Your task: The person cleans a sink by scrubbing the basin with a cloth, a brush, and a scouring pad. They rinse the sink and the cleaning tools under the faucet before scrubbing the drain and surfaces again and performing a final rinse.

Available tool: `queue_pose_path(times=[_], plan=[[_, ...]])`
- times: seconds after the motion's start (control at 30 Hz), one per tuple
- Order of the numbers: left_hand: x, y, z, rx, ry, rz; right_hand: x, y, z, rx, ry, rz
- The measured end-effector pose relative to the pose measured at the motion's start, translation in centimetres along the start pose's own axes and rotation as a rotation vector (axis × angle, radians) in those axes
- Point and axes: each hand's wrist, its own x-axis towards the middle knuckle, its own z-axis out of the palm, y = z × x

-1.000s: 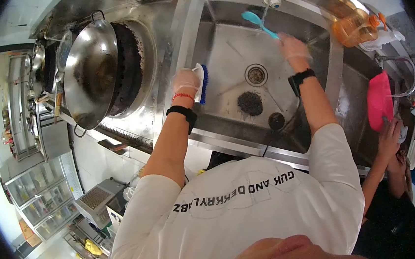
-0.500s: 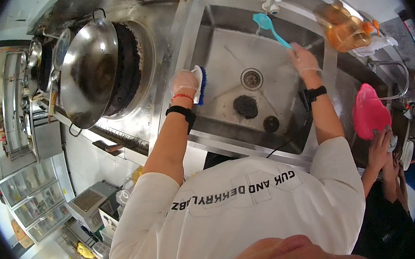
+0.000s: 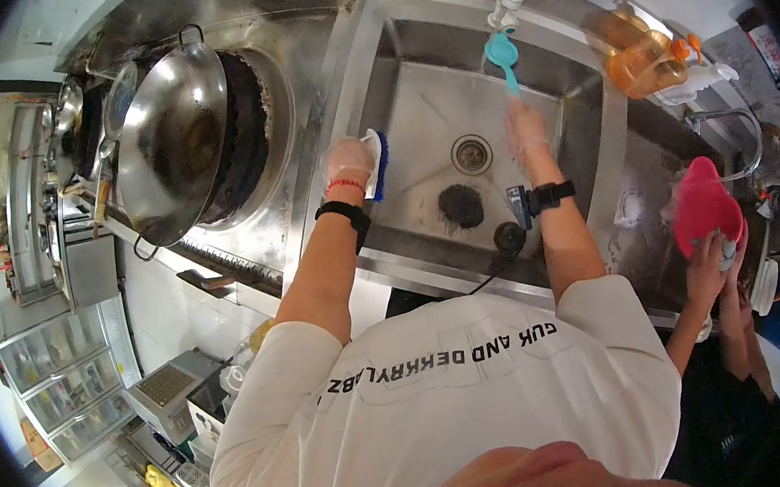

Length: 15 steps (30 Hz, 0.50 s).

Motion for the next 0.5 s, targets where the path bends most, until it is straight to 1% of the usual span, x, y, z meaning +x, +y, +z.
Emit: queue_pose_path(times=[0.03,0.07,0.13,0.17,0.23,0.3,0.37,0.43,0.5], plan=[[-0.1,0.0,0.0,-0.006,-0.003,-0.006,-1.6,-0.5,-0.1,-0.043,0.005,0.007],[-0.1,0.0,0.0,0.017,-0.005,0.002,-2.7,-1.3,-0.1,-0.107,0.020,-0.059],[0.0,-0.1,0.2,0.069,-0.011,0.015,-6.6,-7.9,0.3,-0.232,0.047,-0.188],[0.1,-0.1,0.3,0.063,-0.006,0.007,-6.2,-9.1,0.6,-0.185,0.010,-0.131],[0.2,-0.3,0.5,0.053,0.005,-0.007,-3.0,-11.4,2.0,-0.087,-0.065,-0.013],[-0.3,0.0,-0.2,0.047,-0.021,-0.013,4.1,-9.3,3.6,-0.198,-0.073,-0.217],[-0.4,0.2,-0.5,0.038,-0.032,-0.019,6.2,-7.7,4.2,-0.093,-0.061,-0.215],[-0.3,0.3,-0.6,0.029,-0.032,-0.030,5.3,-7.5,4.4,0.230,-0.035,-0.004],[-0.8,0.5,-1.1,0.032,-0.056,-0.011,3.5,-7.3,3.2,0.270,-0.107,0.065]])
